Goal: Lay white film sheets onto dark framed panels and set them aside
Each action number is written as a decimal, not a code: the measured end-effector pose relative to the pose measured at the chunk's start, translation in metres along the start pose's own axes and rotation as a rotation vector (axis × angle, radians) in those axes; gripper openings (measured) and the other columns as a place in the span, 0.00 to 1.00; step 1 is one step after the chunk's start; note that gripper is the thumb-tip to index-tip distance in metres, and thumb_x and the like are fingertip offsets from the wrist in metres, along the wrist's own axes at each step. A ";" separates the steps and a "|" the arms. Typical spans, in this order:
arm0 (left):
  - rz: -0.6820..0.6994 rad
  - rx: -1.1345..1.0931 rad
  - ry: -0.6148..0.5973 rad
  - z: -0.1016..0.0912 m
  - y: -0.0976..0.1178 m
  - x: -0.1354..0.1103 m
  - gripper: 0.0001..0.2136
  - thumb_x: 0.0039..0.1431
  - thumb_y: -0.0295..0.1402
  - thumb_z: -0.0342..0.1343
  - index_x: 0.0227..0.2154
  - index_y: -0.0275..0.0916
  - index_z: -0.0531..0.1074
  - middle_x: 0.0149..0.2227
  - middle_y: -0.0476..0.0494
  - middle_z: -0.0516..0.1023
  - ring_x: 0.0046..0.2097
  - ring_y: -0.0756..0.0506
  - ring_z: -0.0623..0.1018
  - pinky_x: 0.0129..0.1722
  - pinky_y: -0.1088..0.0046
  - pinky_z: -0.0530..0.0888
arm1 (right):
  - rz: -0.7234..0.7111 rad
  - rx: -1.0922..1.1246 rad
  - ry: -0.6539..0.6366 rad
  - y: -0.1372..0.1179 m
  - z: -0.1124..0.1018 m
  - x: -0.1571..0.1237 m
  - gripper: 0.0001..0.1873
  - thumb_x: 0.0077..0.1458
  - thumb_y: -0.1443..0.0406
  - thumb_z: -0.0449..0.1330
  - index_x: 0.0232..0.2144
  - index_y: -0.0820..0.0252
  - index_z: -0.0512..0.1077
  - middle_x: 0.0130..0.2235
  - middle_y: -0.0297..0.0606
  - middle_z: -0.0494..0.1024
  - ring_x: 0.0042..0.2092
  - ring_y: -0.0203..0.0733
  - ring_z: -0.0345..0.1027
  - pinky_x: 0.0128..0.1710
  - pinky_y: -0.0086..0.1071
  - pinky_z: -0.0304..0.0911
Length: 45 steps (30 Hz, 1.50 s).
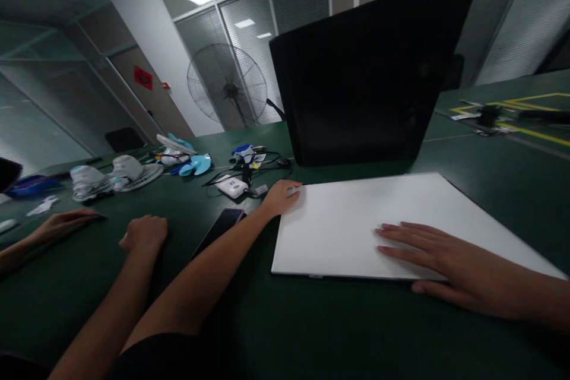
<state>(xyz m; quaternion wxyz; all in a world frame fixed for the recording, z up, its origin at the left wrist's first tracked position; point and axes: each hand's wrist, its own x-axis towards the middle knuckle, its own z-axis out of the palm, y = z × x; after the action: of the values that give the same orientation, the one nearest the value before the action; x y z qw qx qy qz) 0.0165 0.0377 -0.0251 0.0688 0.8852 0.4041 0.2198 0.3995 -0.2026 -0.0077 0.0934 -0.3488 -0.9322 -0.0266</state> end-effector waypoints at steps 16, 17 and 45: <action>-0.014 -0.011 -0.014 0.001 0.004 0.001 0.16 0.64 0.31 0.57 0.53 0.40 0.79 0.55 0.43 0.82 0.58 0.41 0.80 0.64 0.64 0.71 | -0.112 -0.246 0.267 -0.011 0.001 -0.001 0.32 0.64 0.53 0.62 0.68 0.47 0.65 0.67 0.36 0.66 0.64 0.48 0.65 0.60 0.46 0.70; 0.001 -0.007 -0.012 0.001 0.004 0.001 0.16 0.64 0.31 0.56 0.53 0.40 0.79 0.55 0.43 0.82 0.58 0.40 0.80 0.64 0.63 0.71 | -0.156 -0.283 0.309 -0.014 -0.002 -0.001 0.29 0.64 0.55 0.62 0.65 0.49 0.68 0.65 0.35 0.69 0.63 0.46 0.67 0.59 0.45 0.70; 0.618 0.469 0.039 -0.072 0.232 -0.100 0.34 0.60 0.53 0.62 0.63 0.36 0.70 0.54 0.27 0.80 0.50 0.29 0.82 0.45 0.49 0.80 | -0.094 -0.263 0.570 -0.035 -0.029 -0.015 0.25 0.69 0.67 0.50 0.65 0.60 0.68 0.59 0.42 0.74 0.62 0.44 0.68 0.60 0.38 0.71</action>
<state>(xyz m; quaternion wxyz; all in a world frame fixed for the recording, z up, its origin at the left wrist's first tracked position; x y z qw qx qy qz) 0.0857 -0.1950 0.0757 -0.2125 0.9527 0.1587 0.1484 0.3924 -0.2422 0.0181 0.3036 -0.2928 -0.8722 -0.2479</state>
